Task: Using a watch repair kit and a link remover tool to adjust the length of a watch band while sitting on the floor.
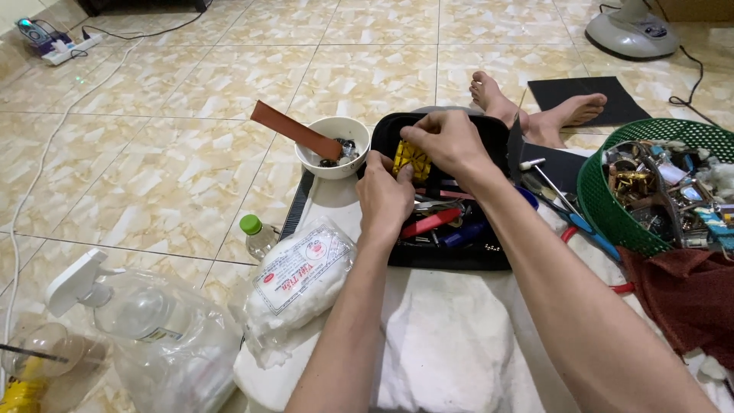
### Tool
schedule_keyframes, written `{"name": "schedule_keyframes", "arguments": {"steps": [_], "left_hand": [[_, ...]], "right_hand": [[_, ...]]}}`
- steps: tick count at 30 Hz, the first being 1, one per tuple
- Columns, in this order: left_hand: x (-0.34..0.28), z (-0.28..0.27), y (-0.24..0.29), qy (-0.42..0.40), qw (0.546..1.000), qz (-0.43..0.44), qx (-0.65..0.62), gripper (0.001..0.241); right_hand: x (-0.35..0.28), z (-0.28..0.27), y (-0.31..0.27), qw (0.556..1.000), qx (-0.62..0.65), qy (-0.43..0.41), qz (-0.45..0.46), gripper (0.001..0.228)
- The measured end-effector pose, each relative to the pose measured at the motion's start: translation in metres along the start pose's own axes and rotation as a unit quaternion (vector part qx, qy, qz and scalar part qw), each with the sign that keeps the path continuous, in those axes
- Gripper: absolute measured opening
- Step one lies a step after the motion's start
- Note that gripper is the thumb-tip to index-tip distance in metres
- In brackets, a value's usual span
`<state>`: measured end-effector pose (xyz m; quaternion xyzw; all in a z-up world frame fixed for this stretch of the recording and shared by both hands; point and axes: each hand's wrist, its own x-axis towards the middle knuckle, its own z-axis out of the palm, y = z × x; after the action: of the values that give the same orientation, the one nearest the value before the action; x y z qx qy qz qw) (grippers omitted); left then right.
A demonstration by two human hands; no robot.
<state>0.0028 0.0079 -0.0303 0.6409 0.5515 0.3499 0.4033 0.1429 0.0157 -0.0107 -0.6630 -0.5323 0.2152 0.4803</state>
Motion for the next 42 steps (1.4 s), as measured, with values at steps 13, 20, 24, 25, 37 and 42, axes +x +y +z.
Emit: {"name": "schedule_keyframes", "arguments": {"steps": [13,20,24,25,37,42], "left_hand": [[0.008,0.0,-0.003,-0.02,0.999,-0.023,-0.017,0.035],[0.035,0.017,-0.021,0.009,0.98,-0.11,-0.168,0.039],[0.028,0.019,-0.014,0.028,0.974,-0.133,-0.182,0.039],[0.029,0.021,-0.014,0.027,0.974,-0.133,-0.181,0.039],[0.006,0.009,0.006,0.055,0.978,-0.145,-0.143,0.027],[0.029,0.029,-0.013,0.06,0.969,-0.162,-0.174,0.046]], "right_hand": [[-0.011,-0.001,-0.014,0.973,0.207,-0.03,0.1,0.023],[-0.014,-0.012,-0.01,0.996,0.076,-0.039,0.007,0.019],[-0.013,-0.008,-0.001,0.999,0.052,0.011,0.003,0.02],[-0.012,-0.01,0.002,0.999,0.053,0.011,0.004,0.02],[-0.009,-0.014,0.016,0.992,0.045,0.115,0.019,0.02],[-0.019,-0.016,0.006,0.991,-0.014,0.133,0.03,0.032]]}}
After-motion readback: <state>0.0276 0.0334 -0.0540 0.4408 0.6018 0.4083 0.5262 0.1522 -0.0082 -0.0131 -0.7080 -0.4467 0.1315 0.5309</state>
